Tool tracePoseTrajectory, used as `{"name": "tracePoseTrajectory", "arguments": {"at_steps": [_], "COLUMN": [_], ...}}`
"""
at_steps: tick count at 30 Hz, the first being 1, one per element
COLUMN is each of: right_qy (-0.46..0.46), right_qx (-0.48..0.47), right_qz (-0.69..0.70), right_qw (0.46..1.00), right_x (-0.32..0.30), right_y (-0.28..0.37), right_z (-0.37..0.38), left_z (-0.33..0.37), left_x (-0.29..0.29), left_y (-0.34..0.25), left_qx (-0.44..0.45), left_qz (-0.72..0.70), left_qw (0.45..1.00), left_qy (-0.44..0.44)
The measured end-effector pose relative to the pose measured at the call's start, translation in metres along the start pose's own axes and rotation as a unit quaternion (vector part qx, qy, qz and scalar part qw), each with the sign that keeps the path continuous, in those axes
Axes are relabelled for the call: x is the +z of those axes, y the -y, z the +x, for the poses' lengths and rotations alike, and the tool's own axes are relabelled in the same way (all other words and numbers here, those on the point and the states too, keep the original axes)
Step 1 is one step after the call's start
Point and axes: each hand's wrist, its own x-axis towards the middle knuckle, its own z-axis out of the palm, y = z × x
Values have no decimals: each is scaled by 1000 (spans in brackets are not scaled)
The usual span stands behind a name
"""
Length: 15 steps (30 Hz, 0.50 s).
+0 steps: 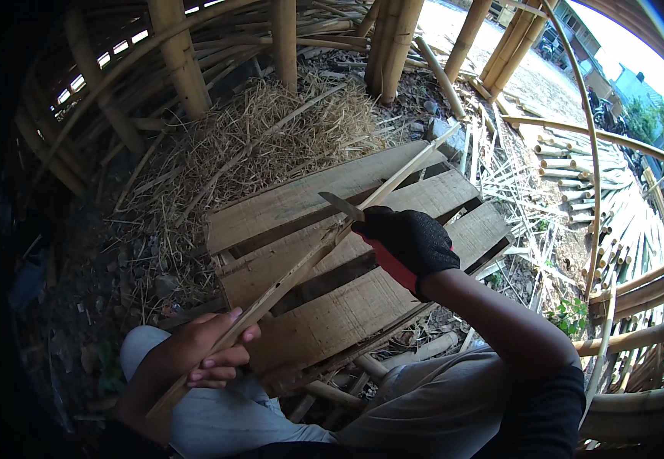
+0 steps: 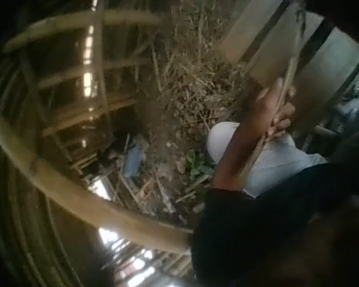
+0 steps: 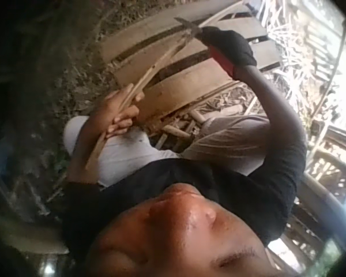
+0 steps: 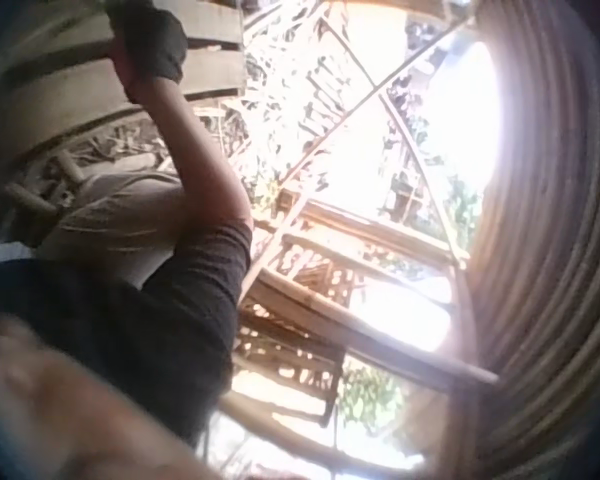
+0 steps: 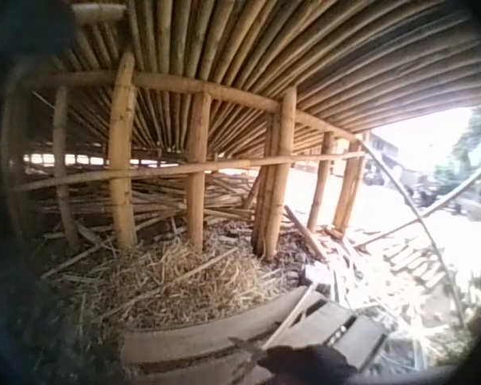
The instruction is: Shaving and smoothing a thin strip of bamboo using a utility knife.
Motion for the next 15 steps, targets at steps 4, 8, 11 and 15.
{"name": "tracePoseTrajectory", "arguments": {"at_steps": [4, 8, 11, 15], "right_qy": [-62, -12, 19, 20], "right_qx": [6, 29, -6, -36], "right_qz": [-164, -123, -48, 19], "right_qw": [984, 992, 999, 999], "right_x": [14, 11, 13, 14], "right_y": [26, 34, 21, 7], "right_z": [-18, -21, -17, -13], "left_z": [1, -5, -5, -1], "left_x": [3, 14, 14, 13], "left_y": [-1, 1, 3, 1], "left_qx": [-2, 8, 10, 5], "left_qz": [31, 96, 115, 117], "left_qw": [999, 993, 990, 991], "left_qy": [-15, -69, -78, -62]}}
